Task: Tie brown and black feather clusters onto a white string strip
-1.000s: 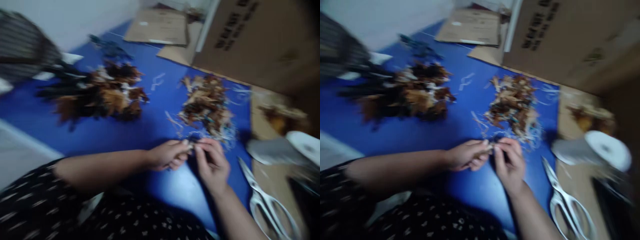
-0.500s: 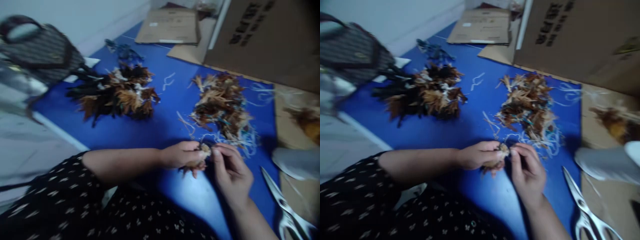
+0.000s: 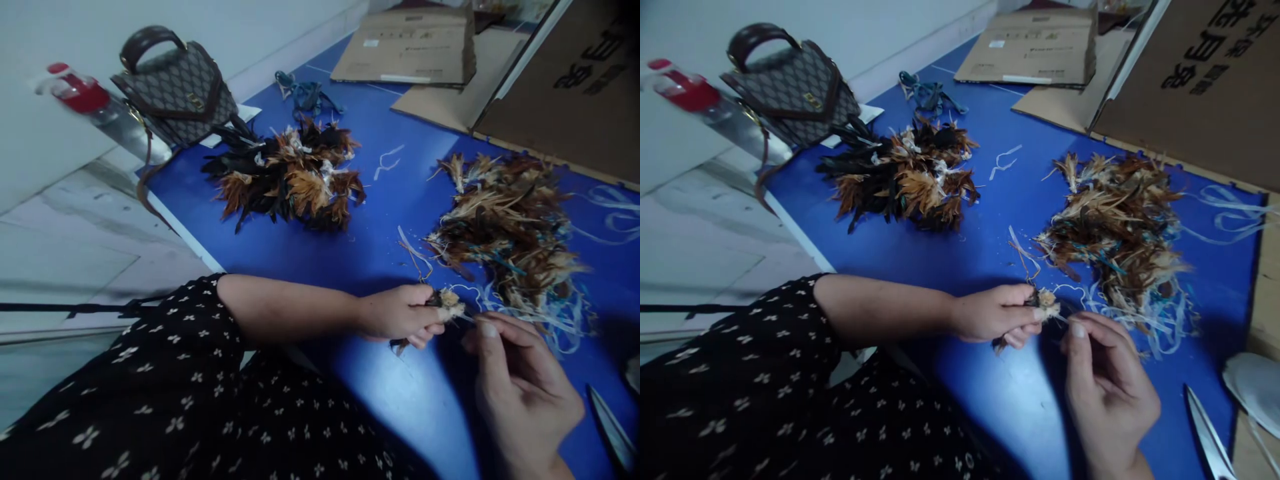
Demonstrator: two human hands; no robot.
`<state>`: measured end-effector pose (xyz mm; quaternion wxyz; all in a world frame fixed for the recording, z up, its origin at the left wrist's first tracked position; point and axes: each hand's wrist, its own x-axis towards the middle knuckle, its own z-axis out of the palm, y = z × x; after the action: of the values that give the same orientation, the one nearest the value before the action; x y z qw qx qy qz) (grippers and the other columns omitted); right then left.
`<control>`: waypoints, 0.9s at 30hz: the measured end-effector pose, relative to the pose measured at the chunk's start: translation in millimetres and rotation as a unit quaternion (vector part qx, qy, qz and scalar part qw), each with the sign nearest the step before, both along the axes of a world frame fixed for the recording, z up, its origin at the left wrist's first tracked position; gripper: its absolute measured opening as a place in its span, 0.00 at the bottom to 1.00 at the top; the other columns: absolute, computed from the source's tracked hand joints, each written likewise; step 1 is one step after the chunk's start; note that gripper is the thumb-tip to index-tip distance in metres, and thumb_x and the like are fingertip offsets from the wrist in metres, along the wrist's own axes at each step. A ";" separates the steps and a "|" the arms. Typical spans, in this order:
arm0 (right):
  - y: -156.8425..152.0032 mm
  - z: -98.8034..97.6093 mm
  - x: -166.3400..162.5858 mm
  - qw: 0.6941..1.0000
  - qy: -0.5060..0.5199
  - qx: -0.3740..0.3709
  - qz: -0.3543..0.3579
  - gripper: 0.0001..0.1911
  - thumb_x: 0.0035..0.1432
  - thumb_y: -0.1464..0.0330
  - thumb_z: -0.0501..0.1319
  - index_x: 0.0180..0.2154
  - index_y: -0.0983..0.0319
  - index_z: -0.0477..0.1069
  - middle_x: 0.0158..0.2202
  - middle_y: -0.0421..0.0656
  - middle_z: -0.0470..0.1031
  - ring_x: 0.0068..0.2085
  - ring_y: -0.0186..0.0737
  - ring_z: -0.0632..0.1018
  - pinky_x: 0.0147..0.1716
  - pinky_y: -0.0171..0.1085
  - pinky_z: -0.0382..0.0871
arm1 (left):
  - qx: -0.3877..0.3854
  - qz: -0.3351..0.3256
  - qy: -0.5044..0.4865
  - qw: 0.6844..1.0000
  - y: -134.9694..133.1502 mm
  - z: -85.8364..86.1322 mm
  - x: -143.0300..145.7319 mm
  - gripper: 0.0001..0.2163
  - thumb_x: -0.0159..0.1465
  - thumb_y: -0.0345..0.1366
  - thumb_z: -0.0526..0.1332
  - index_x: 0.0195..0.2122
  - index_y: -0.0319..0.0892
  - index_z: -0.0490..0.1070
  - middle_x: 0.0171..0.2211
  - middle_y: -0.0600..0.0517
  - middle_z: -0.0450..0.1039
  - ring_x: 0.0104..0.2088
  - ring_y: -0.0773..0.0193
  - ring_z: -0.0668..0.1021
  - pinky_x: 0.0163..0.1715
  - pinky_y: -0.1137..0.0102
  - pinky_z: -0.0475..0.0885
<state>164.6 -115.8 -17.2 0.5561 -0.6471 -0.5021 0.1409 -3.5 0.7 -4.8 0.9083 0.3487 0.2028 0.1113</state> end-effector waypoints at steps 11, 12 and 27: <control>-3.0 3.0 2.3 0.994 -0.040 0.004 0.097 0.04 0.70 0.71 0.70 0.45 0.58 0.82 0.48 0.46 0.82 0.45 0.43 0.83 0.39 0.43 0.77 | 0.071 0.087 0.129 0.985 -8.8 -3.4 6.7 0.08 0.78 0.34 0.60 0.42 0.45 0.61 0.27 0.62 0.64 0.22 0.75 0.64 0.25 0.77 0.62; -2.8 3.3 1.2 0.994 -0.042 0.004 0.097 0.04 0.70 0.71 0.70 0.45 0.58 0.82 0.47 0.46 0.82 0.45 0.43 0.83 0.40 0.43 0.77 | 0.080 0.096 0.138 0.983 -9.2 -5.8 7.1 0.08 0.77 0.34 0.62 0.42 0.45 0.61 0.27 0.62 0.65 0.22 0.75 0.65 0.26 0.77 0.63; -3.6 4.4 3.0 0.987 0.124 -0.095 0.037 0.17 0.65 0.56 0.75 0.51 0.57 0.85 0.35 0.43 0.81 0.32 0.38 0.80 0.32 0.37 0.79 | 0.045 -0.074 0.037 0.996 0.2 -9.4 0.2 0.07 0.80 0.35 0.55 0.45 0.39 0.69 0.32 0.52 0.79 0.25 0.68 0.82 0.24 0.72 0.75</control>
<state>167.6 -119.4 -12.8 0.5448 -0.6552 -0.4374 0.2875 -3.3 0.9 -14.3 0.8894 0.4071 0.2043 0.0397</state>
